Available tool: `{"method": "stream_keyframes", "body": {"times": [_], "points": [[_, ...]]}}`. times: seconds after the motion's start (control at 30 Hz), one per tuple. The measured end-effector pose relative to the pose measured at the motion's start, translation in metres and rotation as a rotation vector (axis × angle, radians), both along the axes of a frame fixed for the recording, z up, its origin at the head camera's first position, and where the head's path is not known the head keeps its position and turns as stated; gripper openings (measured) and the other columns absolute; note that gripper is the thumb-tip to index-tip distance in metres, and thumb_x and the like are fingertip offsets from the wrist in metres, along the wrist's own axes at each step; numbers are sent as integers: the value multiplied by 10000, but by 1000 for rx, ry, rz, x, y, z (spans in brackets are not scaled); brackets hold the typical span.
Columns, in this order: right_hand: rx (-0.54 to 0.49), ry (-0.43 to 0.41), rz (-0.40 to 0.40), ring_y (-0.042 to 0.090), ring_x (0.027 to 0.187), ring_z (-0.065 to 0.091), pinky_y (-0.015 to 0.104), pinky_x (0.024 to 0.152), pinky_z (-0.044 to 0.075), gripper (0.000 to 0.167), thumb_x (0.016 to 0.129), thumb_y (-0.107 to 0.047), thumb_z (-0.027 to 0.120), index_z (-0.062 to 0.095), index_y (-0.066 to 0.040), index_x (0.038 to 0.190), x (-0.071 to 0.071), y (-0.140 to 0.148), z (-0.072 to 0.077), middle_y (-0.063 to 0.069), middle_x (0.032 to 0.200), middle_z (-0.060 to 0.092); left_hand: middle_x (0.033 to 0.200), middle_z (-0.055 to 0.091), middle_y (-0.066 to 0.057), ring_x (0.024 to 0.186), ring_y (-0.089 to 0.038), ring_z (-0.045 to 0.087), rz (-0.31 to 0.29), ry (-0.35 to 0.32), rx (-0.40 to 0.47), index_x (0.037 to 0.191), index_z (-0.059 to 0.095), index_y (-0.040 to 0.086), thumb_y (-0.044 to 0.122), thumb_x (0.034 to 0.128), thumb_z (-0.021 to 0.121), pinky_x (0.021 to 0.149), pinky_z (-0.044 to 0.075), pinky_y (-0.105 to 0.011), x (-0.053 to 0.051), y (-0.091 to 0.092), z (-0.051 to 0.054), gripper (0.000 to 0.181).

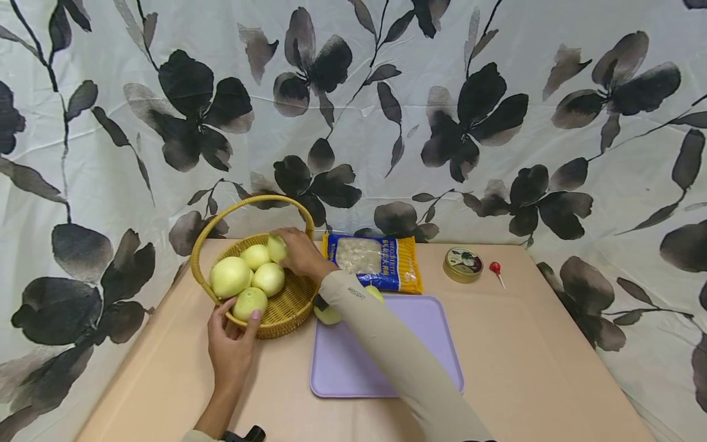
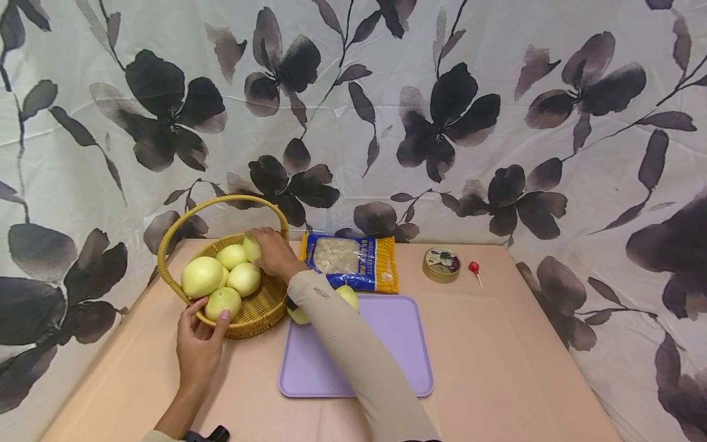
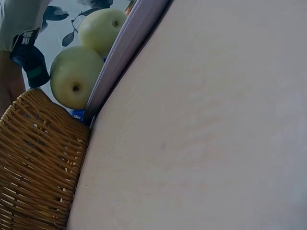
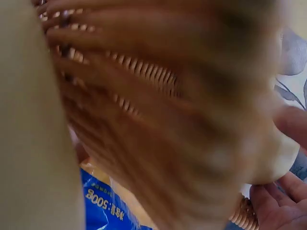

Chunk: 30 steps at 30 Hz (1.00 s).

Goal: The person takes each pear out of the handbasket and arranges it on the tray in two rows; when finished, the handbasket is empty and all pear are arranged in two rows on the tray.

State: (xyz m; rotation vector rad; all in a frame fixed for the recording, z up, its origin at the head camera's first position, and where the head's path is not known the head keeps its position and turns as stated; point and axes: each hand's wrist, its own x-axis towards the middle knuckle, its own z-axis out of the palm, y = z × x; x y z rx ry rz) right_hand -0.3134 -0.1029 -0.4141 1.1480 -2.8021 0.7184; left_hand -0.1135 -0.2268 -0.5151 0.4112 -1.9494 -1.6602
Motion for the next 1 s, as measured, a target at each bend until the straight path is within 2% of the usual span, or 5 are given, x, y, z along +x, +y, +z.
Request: {"method": "stream_keyframes", "body": {"times": [0.23, 0.43, 0.83, 1.0], "points": [[11, -1, -64, 231, 1474, 515, 353, 1205, 485, 694, 949, -120, 821, 525, -226, 1567, 1, -1, -1, 46, 1581, 557, 1637, 324, -114, 1501, -447, 424, -4, -1, -3, 1546, 463, 116, 227, 994, 780, 928, 433, 36, -2, 0, 0, 647], [-7, 18, -83, 225, 1431, 554, 355, 1161, 525, 679, 933, -128, 839, 557, -239, 1541, 1, -1, -2, 54, 1548, 580, 1635, 326, -113, 1502, -436, 424, -4, -7, -10, 1544, 463, 119, 231, 993, 782, 928, 429, 38, -1, 0, 1, 646], [-91, 73, -56, 234, 1371, 604, 344, 1114, 553, 680, 876, -160, 897, 608, -217, 1489, 5, 7, 5, 81, 1483, 632, 1659, 305, -106, 1499, -436, 434, 0, -20, -12, 1542, 469, 132, 251, 994, 781, 930, 440, 30, -1, -1, 5, 642], [-160, 48, -41, 227, 1385, 591, 356, 1147, 526, 672, 878, -182, 901, 611, -205, 1483, 11, 17, 9, 67, 1468, 647, 1651, 310, -118, 1496, -437, 436, -4, -25, -17, 1548, 462, 126, 251, 996, 778, 937, 444, 27, -1, -1, 6, 648]]}}
